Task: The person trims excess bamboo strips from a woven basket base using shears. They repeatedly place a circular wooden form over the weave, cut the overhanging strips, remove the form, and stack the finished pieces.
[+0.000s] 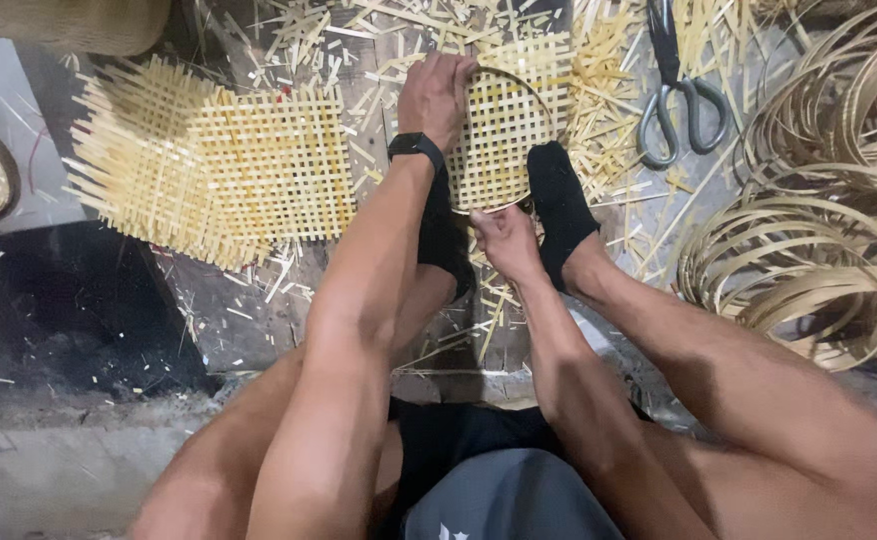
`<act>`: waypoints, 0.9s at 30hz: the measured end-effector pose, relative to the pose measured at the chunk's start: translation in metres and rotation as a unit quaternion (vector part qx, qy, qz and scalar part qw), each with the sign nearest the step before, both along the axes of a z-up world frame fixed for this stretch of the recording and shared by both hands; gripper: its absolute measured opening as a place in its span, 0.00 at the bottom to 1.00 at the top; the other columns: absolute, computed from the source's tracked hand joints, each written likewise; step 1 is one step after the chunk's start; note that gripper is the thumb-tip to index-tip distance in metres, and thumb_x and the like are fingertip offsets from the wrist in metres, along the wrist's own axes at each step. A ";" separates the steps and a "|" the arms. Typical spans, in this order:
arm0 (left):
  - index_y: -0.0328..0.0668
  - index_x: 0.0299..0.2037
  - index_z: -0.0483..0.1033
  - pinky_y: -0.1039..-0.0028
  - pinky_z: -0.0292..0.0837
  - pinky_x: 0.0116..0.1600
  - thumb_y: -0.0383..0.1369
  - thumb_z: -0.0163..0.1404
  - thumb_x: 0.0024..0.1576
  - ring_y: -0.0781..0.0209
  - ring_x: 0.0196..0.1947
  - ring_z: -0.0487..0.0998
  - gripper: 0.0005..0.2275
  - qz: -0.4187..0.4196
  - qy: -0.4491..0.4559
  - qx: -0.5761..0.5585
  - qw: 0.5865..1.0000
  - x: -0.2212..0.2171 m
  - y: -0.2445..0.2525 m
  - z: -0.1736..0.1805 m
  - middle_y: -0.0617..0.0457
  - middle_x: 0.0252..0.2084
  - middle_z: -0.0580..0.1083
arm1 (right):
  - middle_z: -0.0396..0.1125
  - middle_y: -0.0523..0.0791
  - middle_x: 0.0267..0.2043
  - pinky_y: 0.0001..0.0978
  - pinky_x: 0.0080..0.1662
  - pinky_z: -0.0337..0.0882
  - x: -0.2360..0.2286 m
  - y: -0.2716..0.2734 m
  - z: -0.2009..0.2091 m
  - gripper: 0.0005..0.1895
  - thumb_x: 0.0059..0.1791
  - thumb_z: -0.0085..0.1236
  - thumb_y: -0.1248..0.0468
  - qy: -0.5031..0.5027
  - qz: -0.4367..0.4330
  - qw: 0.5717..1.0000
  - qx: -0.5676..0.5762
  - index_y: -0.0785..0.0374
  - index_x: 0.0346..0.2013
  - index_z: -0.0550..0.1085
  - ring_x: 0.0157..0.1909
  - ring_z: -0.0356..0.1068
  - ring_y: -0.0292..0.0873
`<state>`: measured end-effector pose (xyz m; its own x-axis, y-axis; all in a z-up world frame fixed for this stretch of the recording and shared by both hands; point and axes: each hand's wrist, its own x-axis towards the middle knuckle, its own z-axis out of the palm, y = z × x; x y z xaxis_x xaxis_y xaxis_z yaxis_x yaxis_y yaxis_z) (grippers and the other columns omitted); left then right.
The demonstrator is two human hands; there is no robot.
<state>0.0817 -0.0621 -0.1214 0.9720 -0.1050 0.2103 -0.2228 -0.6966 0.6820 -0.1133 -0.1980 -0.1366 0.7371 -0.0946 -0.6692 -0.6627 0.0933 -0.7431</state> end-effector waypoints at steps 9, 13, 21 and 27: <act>0.43 0.40 0.79 0.59 0.72 0.47 0.37 0.49 0.65 0.44 0.41 0.76 0.09 -0.015 0.014 -0.040 0.999 0.008 0.004 0.006 0.48 0.38 0.77 | 0.70 0.47 0.23 0.37 0.33 0.67 0.051 -0.010 0.088 0.20 0.54 0.59 0.52 0.104 0.278 0.919 -0.257 0.68 0.31 0.79 0.24 0.68 0.38; 0.43 0.42 0.79 0.58 0.72 0.47 0.36 0.49 0.65 0.43 0.41 0.76 0.08 -0.041 0.031 -0.041 0.998 0.006 0.008 0.010 0.46 0.39 0.77 | 0.73 0.50 0.34 0.44 0.42 0.72 0.111 -0.019 0.133 0.10 0.55 0.58 0.59 -0.295 0.201 0.836 -0.416 0.63 0.40 0.80 0.36 0.71 0.48; 0.44 0.40 0.80 0.59 0.73 0.46 0.38 0.49 0.65 0.43 0.40 0.78 0.09 0.009 0.073 -0.048 0.996 0.007 0.003 0.013 0.47 0.37 0.79 | 0.72 0.51 0.35 0.46 0.41 0.71 0.206 -0.043 0.064 0.06 0.56 0.56 0.66 -0.434 0.274 0.795 -0.324 0.64 0.41 0.79 0.37 0.71 0.55; 0.40 0.38 0.84 0.73 0.74 0.33 0.39 0.58 0.58 0.62 0.25 0.79 0.10 0.064 0.310 -0.185 0.930 0.026 0.010 -0.027 0.51 0.27 0.81 | 0.63 0.54 0.26 0.46 0.36 0.62 0.213 -0.059 0.010 0.19 0.61 0.54 0.59 -0.204 0.232 0.929 -0.203 0.70 0.31 0.74 0.29 0.60 0.53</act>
<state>0.1079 -0.0517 -0.1486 0.9178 -0.0119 -0.3969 0.3625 -0.3831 0.8496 0.0997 -0.2574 -0.1269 0.9459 0.1140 -0.3038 -0.2167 -0.4751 -0.8528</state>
